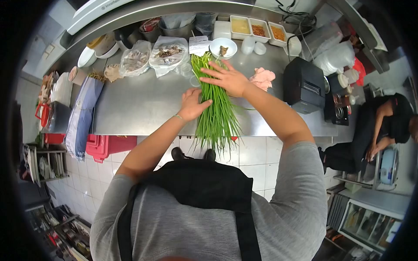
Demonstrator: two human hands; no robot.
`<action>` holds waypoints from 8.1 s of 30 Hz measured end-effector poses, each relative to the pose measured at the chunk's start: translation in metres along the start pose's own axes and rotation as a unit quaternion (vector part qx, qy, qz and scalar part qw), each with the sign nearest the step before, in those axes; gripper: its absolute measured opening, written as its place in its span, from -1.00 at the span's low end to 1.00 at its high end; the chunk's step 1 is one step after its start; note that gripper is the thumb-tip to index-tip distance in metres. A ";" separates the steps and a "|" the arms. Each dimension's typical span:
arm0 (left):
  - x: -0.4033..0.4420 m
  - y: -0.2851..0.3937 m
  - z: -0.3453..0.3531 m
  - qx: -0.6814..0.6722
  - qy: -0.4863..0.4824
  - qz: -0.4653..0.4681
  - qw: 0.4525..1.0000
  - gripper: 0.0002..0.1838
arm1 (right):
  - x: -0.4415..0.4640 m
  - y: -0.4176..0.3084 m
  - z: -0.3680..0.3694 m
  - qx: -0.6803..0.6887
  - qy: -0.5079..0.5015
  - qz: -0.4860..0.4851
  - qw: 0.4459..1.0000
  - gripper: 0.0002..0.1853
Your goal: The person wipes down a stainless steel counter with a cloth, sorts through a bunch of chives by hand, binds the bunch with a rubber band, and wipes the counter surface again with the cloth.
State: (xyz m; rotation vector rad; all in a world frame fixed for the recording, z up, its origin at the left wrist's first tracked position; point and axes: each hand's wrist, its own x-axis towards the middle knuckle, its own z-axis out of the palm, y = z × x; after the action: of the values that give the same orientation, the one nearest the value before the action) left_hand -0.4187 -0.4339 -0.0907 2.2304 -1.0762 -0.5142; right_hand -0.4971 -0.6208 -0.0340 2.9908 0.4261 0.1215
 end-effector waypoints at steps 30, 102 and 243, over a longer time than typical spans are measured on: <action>0.008 -0.061 -0.036 -0.080 0.082 0.004 0.993 -0.56 | 0.036 -0.008 0.025 0.015 0.041 -0.160 0.986 -0.90; 0.225 -0.155 -0.261 0.323 0.029 0.225 0.919 -0.68 | 0.132 -0.145 0.032 0.073 0.026 0.181 0.980 -0.66; -0.029 -0.084 -0.197 -0.358 0.226 0.227 0.877 -0.14 | 0.227 -0.174 0.007 0.357 0.325 0.190 0.855 -0.77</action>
State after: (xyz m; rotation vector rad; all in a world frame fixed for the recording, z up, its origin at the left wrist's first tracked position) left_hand -0.2759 -0.3010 0.0022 1.2953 -0.9114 -0.1273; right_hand -0.3269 -0.3910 -0.0490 3.6387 -0.1383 1.3074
